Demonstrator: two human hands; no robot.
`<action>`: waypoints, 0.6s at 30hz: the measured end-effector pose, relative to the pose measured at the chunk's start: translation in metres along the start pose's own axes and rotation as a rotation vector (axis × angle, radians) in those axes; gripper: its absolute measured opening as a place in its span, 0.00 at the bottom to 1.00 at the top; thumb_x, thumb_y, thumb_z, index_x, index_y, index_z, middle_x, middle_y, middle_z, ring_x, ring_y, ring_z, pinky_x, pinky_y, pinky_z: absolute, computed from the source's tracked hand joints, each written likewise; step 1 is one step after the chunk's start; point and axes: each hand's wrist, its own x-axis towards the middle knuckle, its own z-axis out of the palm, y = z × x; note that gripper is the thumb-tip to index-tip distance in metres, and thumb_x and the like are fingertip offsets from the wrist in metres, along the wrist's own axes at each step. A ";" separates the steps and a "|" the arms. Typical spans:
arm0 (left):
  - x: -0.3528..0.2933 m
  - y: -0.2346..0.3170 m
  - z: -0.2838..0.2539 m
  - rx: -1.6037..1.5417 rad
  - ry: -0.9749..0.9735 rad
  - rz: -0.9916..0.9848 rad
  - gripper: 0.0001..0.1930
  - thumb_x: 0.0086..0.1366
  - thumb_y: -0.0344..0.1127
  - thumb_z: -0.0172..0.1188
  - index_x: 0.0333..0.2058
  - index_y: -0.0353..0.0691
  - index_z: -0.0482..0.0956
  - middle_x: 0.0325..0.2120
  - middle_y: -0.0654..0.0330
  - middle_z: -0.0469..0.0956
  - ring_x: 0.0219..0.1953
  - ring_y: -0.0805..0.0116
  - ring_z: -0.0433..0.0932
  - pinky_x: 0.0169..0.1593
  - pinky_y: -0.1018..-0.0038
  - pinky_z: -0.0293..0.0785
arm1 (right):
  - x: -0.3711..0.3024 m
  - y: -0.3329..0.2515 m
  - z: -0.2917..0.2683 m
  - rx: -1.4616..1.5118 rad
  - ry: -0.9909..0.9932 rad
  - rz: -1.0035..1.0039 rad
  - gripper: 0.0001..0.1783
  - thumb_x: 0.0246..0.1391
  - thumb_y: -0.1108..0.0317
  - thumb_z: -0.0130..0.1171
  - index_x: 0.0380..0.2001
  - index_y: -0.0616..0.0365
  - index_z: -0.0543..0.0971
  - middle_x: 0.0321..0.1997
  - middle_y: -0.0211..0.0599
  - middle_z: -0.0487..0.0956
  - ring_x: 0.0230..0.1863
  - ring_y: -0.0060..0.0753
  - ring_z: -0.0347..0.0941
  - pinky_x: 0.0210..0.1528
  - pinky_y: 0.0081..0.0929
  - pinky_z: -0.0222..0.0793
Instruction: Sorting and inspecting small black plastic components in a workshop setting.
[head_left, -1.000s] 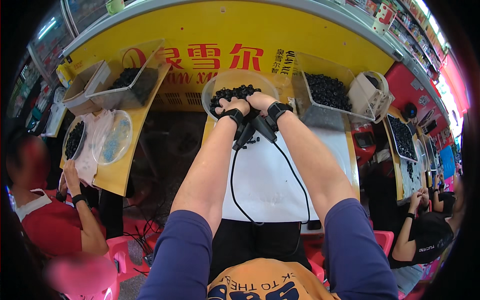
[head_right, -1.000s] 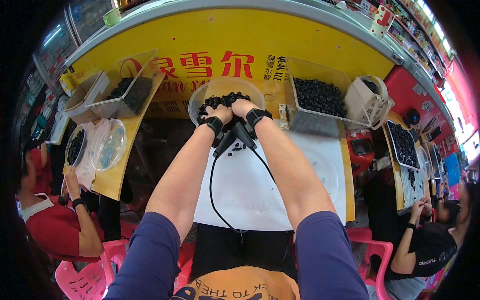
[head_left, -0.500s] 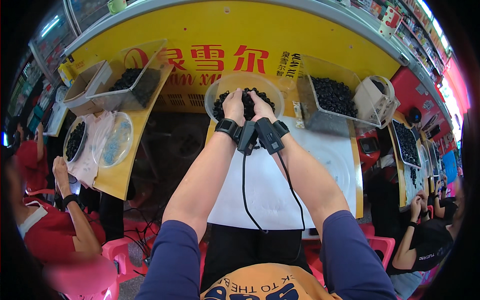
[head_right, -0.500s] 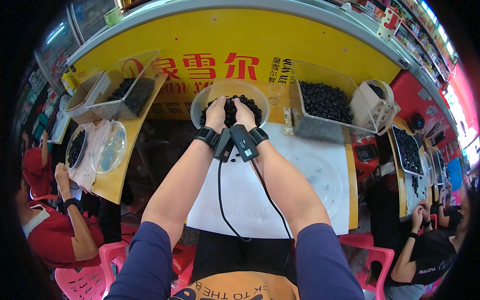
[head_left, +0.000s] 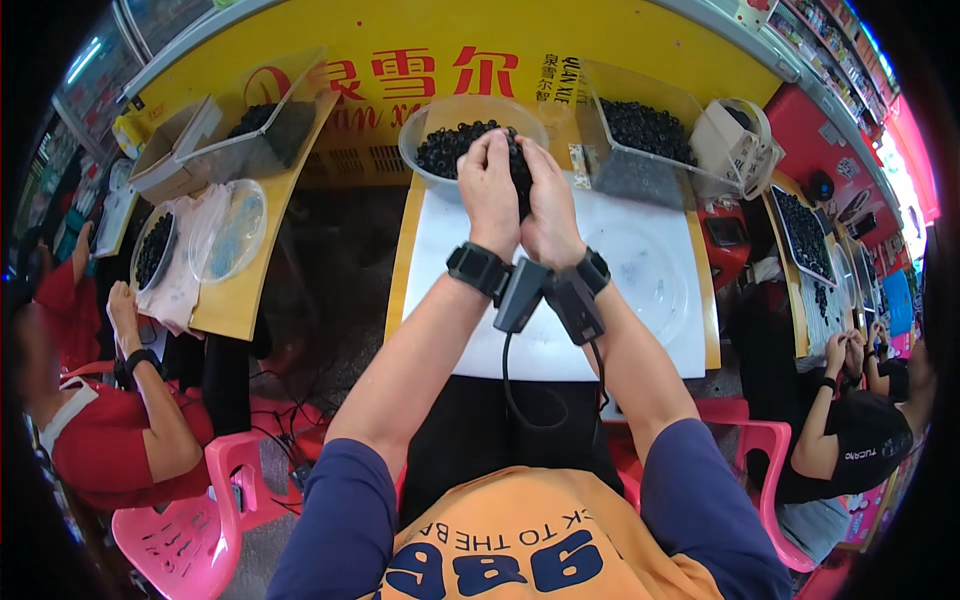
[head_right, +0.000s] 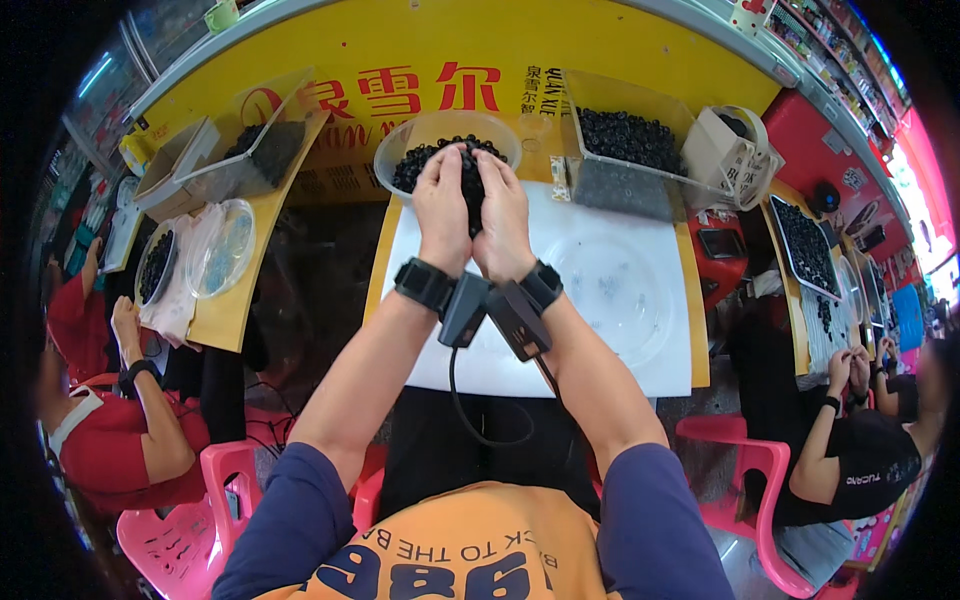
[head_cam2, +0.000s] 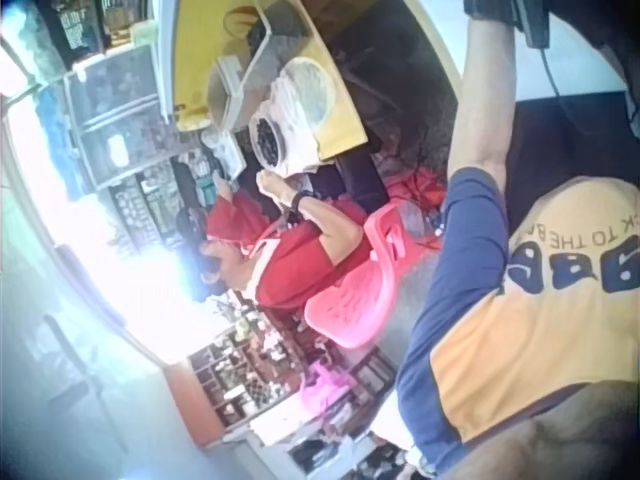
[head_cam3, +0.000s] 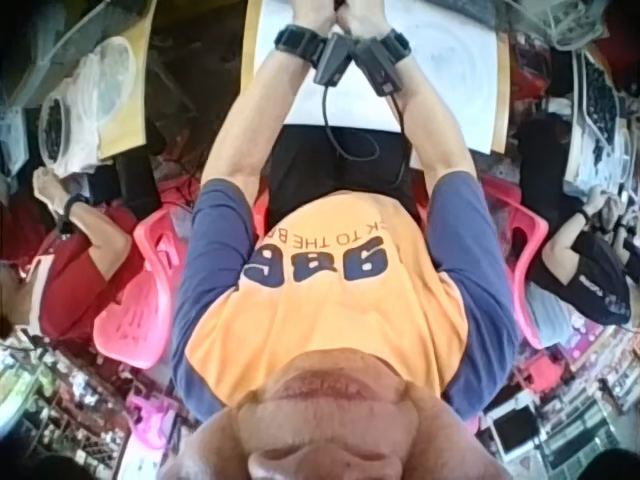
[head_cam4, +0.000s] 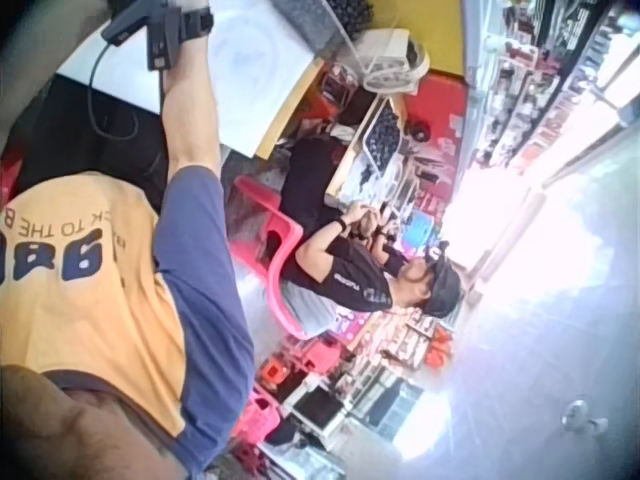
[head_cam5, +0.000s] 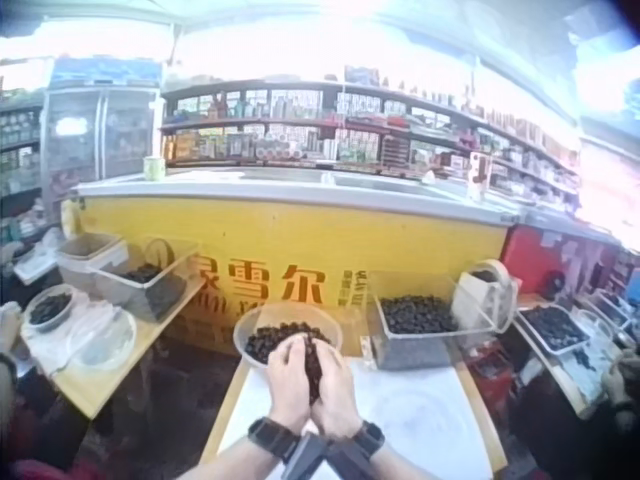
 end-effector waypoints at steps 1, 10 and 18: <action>-0.017 0.000 -0.002 0.027 -0.013 0.016 0.16 0.75 0.41 0.53 0.46 0.33 0.80 0.41 0.59 0.81 0.42 0.74 0.77 0.48 0.77 0.74 | -0.013 0.001 -0.011 -0.044 0.003 -0.021 0.15 0.68 0.62 0.54 0.50 0.61 0.77 0.47 0.35 0.80 0.47 0.26 0.77 0.51 0.25 0.73; -0.087 -0.070 -0.037 0.005 -0.036 -0.223 0.15 0.74 0.40 0.54 0.48 0.34 0.79 0.42 0.58 0.80 0.43 0.72 0.76 0.48 0.76 0.74 | -0.062 0.052 -0.084 -0.266 0.108 0.021 0.17 0.71 0.61 0.50 0.51 0.63 0.76 0.49 0.36 0.79 0.49 0.27 0.74 0.53 0.26 0.71; -0.083 -0.060 -0.041 0.321 -0.171 -0.008 0.15 0.71 0.38 0.55 0.50 0.36 0.79 0.47 0.51 0.77 0.52 0.54 0.74 0.58 0.66 0.69 | -0.052 0.067 -0.093 -0.862 0.171 -0.369 0.16 0.68 0.65 0.47 0.47 0.65 0.78 0.53 0.49 0.72 0.55 0.48 0.68 0.62 0.37 0.64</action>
